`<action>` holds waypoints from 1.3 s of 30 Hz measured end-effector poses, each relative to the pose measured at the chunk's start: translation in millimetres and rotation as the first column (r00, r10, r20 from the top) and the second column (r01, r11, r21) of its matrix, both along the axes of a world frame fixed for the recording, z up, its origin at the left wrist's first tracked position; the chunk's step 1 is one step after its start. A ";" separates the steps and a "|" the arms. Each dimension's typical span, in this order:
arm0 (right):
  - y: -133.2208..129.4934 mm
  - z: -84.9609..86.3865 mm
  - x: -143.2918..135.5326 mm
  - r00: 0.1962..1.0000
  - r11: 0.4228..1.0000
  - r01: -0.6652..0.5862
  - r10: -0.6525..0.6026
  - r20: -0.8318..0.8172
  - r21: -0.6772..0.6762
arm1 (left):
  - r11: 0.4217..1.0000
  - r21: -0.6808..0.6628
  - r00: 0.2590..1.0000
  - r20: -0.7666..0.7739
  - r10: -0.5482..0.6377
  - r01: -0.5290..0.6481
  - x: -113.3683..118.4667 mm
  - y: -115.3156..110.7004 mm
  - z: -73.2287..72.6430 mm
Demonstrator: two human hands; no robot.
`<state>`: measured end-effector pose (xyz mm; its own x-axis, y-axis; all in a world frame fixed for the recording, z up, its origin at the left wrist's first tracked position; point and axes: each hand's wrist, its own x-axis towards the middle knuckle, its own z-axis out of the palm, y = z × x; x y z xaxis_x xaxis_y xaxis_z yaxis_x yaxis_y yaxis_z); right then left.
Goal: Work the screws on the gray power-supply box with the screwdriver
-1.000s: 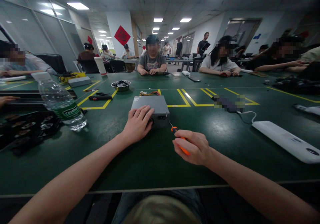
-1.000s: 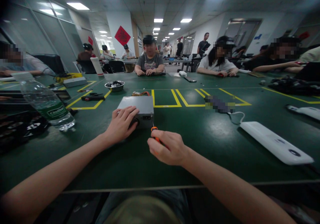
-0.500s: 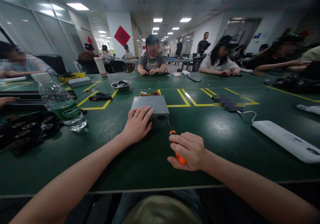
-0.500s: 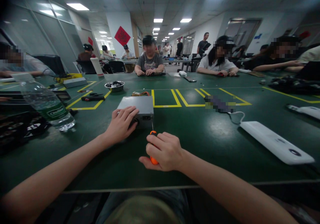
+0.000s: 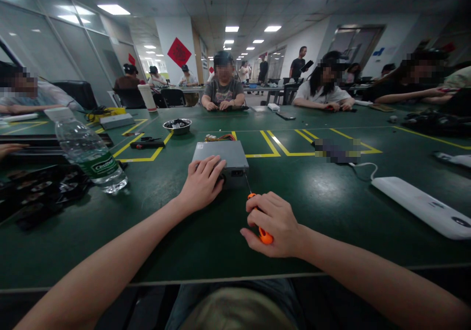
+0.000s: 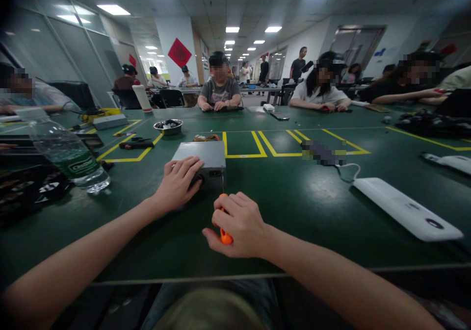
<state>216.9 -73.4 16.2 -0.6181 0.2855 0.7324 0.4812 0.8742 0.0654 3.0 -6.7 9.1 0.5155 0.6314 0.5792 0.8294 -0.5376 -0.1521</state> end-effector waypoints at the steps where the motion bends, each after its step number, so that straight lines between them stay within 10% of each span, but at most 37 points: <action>1: 0.4 -0.1 -0.2 1.000 1.000 0.007 -0.007 0.010 0.005 | 1.000 0.000 1.000 0.000 -0.002 0.002 -0.1 0.0 0.0; 39: 6.2 -5.5 -6.6 0.996 0.997 -0.005 -0.003 0.094 0.080 | 1.000 0.004 1.000 -0.007 0.002 -0.001 -0.1 -0.8 1.0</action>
